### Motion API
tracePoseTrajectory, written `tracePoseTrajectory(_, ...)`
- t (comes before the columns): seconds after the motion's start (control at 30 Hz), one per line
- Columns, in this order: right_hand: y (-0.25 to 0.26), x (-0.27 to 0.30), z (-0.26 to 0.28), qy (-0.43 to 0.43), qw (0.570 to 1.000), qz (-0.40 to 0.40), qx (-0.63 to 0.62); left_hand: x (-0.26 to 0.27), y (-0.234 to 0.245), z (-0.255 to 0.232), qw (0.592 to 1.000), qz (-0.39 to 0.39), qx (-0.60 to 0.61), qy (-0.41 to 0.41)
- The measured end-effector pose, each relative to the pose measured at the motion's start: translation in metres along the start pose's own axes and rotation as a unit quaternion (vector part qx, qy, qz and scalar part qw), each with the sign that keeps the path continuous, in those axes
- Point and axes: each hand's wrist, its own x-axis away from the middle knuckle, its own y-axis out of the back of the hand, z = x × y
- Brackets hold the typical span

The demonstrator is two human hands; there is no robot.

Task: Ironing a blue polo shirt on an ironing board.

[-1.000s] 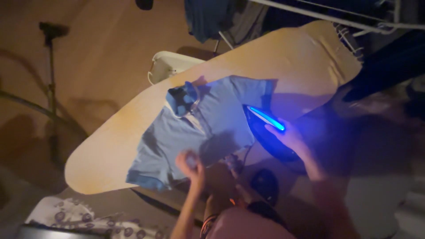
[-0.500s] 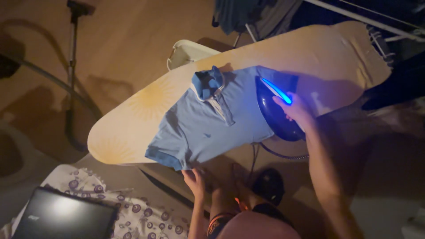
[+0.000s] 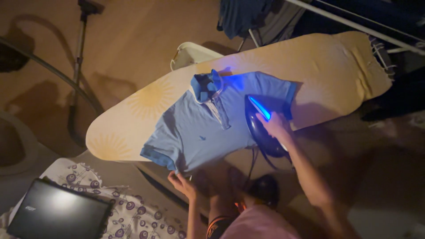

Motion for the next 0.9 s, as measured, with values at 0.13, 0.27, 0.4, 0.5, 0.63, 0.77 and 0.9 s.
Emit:
tracePoseTrajectory(0.13, -0.02, 0.0, -0.027, -0.042, 0.999, 0.011, -0.001, 0.004, -0.024, -0.046, 0.996, -0.043, -0.028, -0.068)
tracePoseTrajectory(0.27, -0.012, -0.002, -0.001, -0.048, 0.998, -0.019, -0.022, -0.006, -0.083, -0.089, 0.943, -0.113, -0.083, -0.301)
tracePoseTrajectory(0.4, -0.017, -0.015, 0.021, -0.033, 0.999, -0.011, -0.015, -0.055, -0.184, -0.154, 0.926, 0.157, -0.118, -0.322)
tracePoseTrajectory(0.5, -0.025, -0.035, 0.029, -0.025, 0.999, -0.024, -0.028, -0.09, -0.27, -0.19, 0.912, 0.172, -0.144, -0.343)
tracePoseTrajectory(0.63, -0.027, -0.051, 0.054, -0.048, 0.997, -0.034, -0.048, -0.134, -0.345, -0.155, 0.874, 0.119, -0.261, -0.391)
tracePoseTrajectory(0.77, -0.019, -0.059, 0.079, -0.073, 0.996, -0.032, -0.041, -0.172, -0.36, -0.106, 0.843, 0.213, -0.377, -0.32)
tracePoseTrajectory(0.9, -0.016, -0.064, 0.104, -0.066, 0.993, -0.058, -0.075, -0.199, -0.356, -0.101, 0.837, 0.333, -0.361, -0.243)
